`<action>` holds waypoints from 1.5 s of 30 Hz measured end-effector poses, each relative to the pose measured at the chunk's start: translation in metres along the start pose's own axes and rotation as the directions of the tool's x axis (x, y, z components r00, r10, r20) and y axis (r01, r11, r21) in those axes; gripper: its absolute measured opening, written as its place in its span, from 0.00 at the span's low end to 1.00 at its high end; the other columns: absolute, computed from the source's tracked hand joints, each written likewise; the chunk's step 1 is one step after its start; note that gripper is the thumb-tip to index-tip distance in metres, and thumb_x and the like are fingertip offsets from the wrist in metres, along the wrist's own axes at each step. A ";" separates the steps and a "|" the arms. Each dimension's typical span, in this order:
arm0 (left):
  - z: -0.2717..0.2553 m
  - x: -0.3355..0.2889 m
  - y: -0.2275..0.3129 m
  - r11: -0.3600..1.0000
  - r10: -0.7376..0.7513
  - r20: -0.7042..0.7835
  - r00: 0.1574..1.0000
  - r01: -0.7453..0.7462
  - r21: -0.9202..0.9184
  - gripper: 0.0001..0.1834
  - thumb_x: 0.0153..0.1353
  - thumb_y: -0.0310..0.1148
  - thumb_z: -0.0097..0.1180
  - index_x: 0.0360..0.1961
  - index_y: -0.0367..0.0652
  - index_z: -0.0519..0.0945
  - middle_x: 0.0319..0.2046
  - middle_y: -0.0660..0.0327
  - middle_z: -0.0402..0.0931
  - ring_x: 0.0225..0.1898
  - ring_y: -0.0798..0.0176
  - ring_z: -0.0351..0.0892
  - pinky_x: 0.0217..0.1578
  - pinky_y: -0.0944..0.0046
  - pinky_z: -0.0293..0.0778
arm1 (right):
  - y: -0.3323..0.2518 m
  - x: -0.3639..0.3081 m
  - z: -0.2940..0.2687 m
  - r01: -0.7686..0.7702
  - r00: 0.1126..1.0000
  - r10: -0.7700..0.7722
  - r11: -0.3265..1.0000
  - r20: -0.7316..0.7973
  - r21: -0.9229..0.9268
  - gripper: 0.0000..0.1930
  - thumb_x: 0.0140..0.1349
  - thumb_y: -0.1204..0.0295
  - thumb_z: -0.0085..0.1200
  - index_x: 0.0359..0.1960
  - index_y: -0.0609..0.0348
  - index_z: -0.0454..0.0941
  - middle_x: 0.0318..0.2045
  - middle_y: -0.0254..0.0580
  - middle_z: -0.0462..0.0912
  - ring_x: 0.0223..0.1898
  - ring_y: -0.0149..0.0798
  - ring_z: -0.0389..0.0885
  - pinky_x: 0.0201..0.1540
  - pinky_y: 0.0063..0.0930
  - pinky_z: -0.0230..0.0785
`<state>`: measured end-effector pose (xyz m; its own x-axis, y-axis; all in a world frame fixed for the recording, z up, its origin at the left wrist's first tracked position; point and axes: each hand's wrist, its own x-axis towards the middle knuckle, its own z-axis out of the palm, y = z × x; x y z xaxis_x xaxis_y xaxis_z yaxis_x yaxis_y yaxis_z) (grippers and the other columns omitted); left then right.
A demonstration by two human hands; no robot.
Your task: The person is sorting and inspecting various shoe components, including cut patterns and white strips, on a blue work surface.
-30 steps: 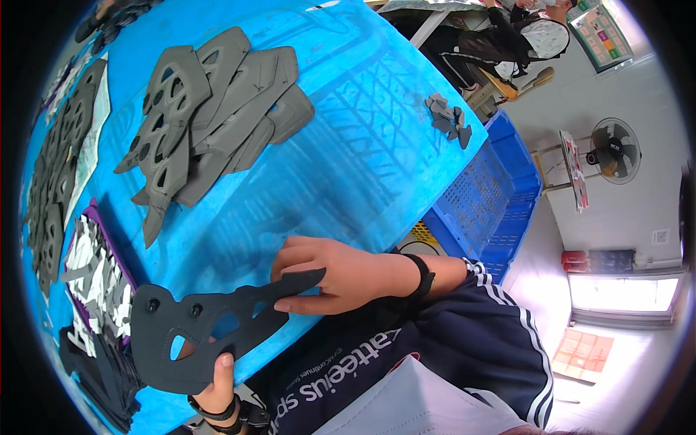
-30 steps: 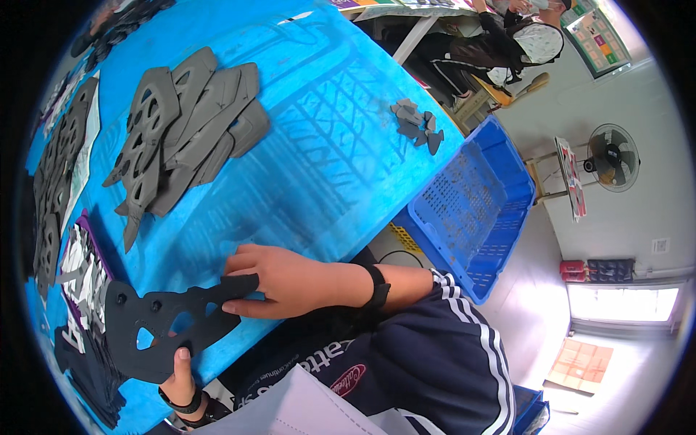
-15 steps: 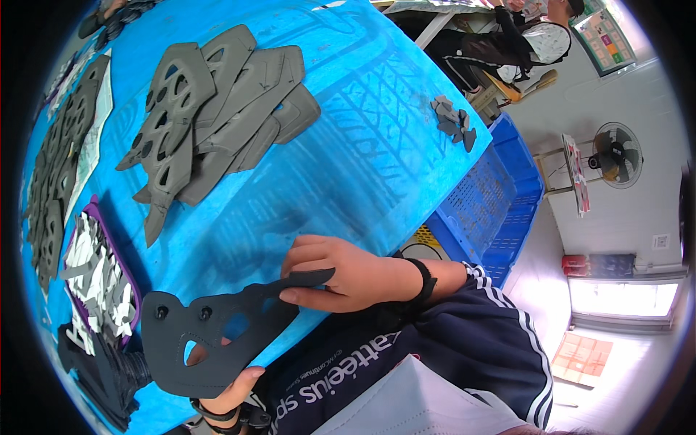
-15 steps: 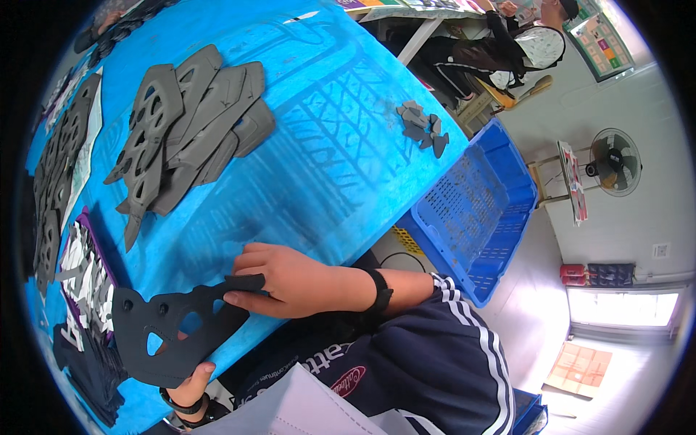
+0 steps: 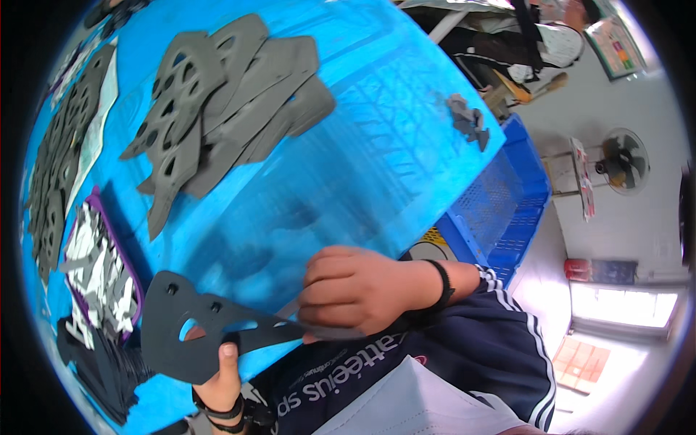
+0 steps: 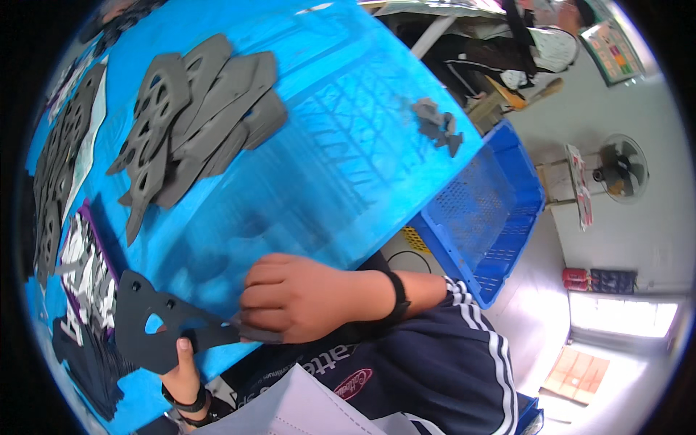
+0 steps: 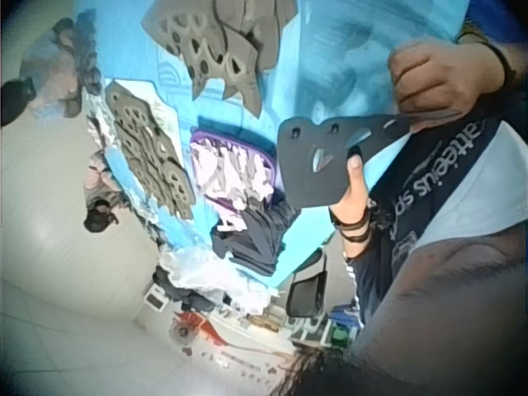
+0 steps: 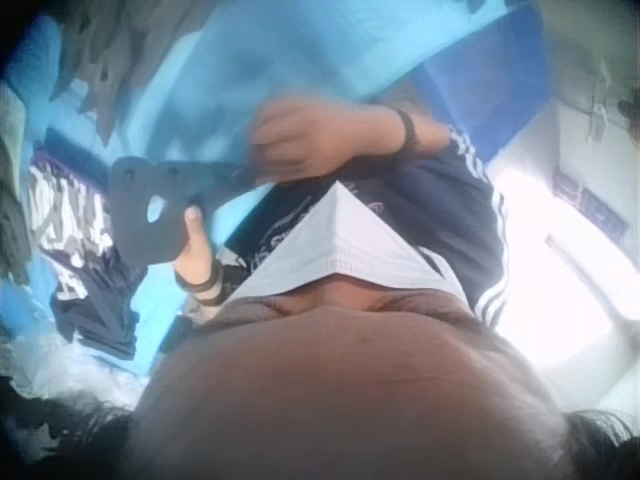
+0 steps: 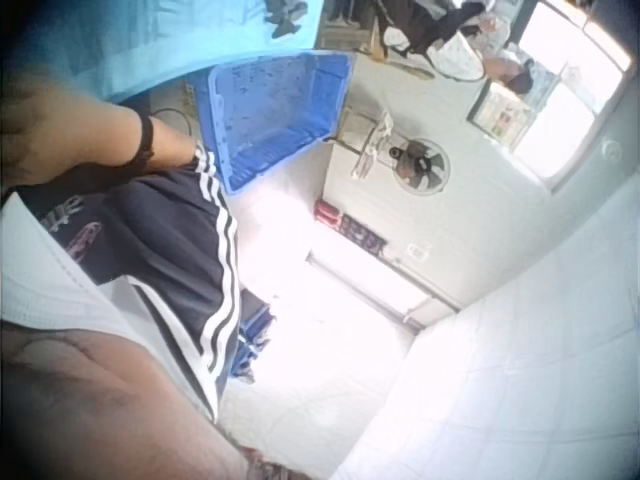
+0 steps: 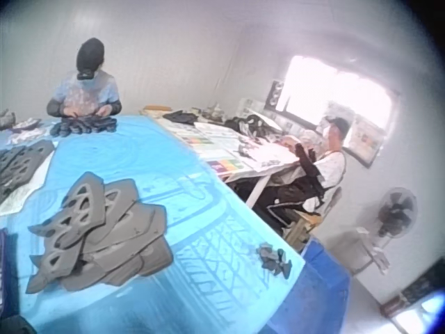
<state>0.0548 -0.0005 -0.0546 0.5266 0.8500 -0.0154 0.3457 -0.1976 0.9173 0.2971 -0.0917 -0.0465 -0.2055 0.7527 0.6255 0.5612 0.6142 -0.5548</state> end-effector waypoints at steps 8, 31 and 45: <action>0.001 0.002 0.007 0.992 0.069 0.133 0.989 -0.054 -0.118 0.16 0.54 0.35 0.55 0.34 0.30 0.72 0.27 0.55 0.73 0.22 0.64 0.73 0.23 0.69 0.69 | 0.014 -0.007 -0.001 -0.195 0.978 0.191 0.979 -0.081 -0.054 0.07 0.48 0.72 0.59 0.23 0.60 0.74 0.19 0.36 0.66 0.22 0.38 0.66 0.24 0.28 0.59; -0.011 -0.012 -0.009 0.994 0.098 0.103 0.990 -0.101 0.033 0.11 0.51 0.34 0.57 0.28 0.35 0.78 0.28 0.55 0.75 0.29 0.57 0.74 0.33 0.62 0.69 | 0.010 -0.001 -0.002 -0.279 0.951 0.291 0.954 -0.108 0.111 0.08 0.45 0.74 0.61 0.20 0.59 0.73 0.19 0.37 0.68 0.22 0.39 0.67 0.23 0.29 0.59; 0.006 0.011 0.009 0.986 0.163 0.223 0.961 -0.153 -0.061 0.05 0.40 0.24 0.61 0.22 0.38 0.79 0.17 0.60 0.75 0.19 0.63 0.74 0.23 0.69 0.67 | 0.017 -0.004 -0.005 -0.390 0.918 0.380 0.916 0.110 0.093 0.08 0.35 0.79 0.60 0.14 0.61 0.71 0.15 0.37 0.66 0.15 0.35 0.63 0.16 0.26 0.52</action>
<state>0.0688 0.0042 -0.0492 0.7353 0.6761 0.0460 0.2129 -0.2949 0.9315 0.3113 -0.0858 -0.0560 -0.0639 0.9508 0.3031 0.5193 0.2910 -0.8035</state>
